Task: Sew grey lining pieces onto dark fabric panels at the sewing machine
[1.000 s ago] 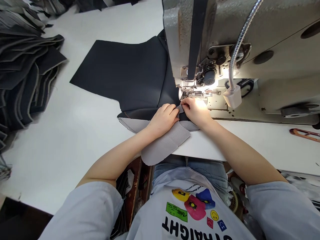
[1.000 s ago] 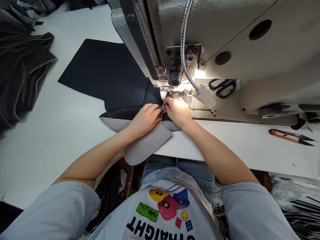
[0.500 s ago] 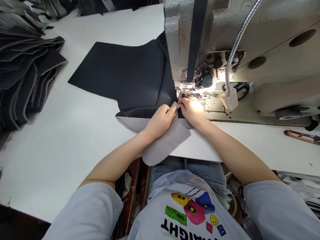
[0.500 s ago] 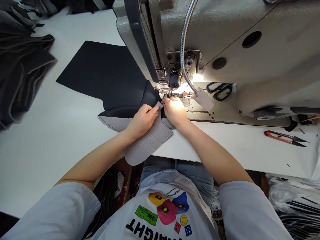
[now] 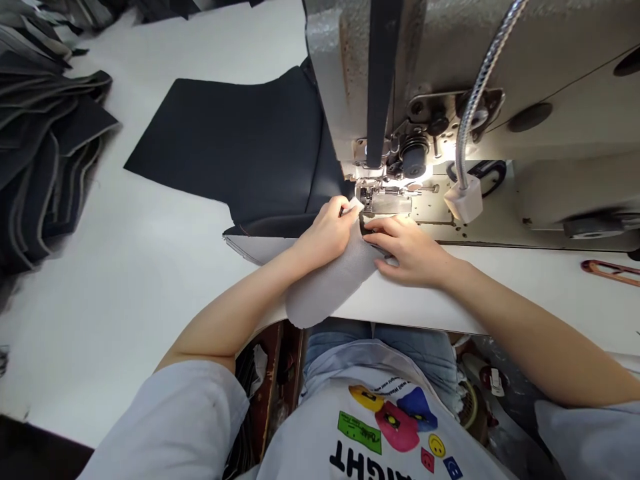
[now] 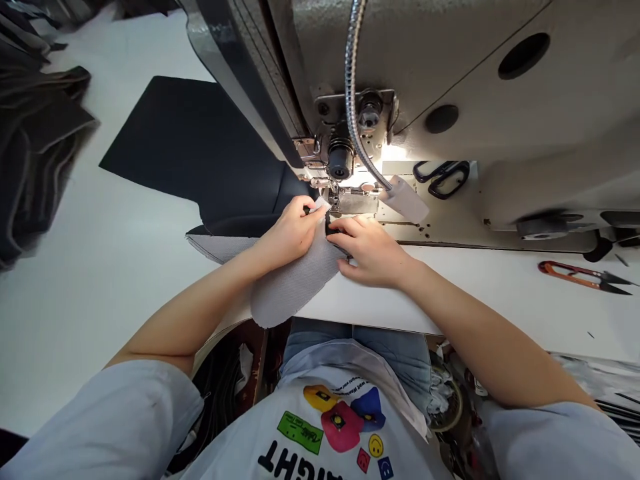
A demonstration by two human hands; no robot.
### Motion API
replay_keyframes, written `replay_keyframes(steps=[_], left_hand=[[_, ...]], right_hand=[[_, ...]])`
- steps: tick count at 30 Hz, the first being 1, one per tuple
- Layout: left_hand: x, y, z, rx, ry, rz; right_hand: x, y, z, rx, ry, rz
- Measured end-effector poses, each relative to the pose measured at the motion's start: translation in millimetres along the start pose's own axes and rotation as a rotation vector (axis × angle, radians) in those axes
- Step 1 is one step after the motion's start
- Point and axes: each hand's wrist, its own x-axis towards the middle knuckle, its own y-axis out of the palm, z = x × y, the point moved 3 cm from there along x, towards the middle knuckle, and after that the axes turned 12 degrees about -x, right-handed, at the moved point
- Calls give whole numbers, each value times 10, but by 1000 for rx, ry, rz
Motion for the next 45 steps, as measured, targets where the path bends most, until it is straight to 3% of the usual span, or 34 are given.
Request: replay_keyframes(steps=[8,15,23,27,30,33,45], left_hand=[[-31,57,-2,54,-21,-62],[38,41,-2,234,-18,-7],[48,79,-52,216,31,31],[114,94,-68,225,43,63],[170,91,-80,178,13,15],[190,86,-91,135,-14,-29],[250,87,-205,142,-96,25]], right_hand=[[12,38,-43,88,-62,-7],[-9,14,-6,120,-203,16],[-29,135,166,-139,-148,-154],[-63,77,106,-209,-179,-179],[-101,13,23,-266,-229,-188],[-129,-7,-21,-264,-228,-170],[-183,-27,-74,-142,-128,-146]])
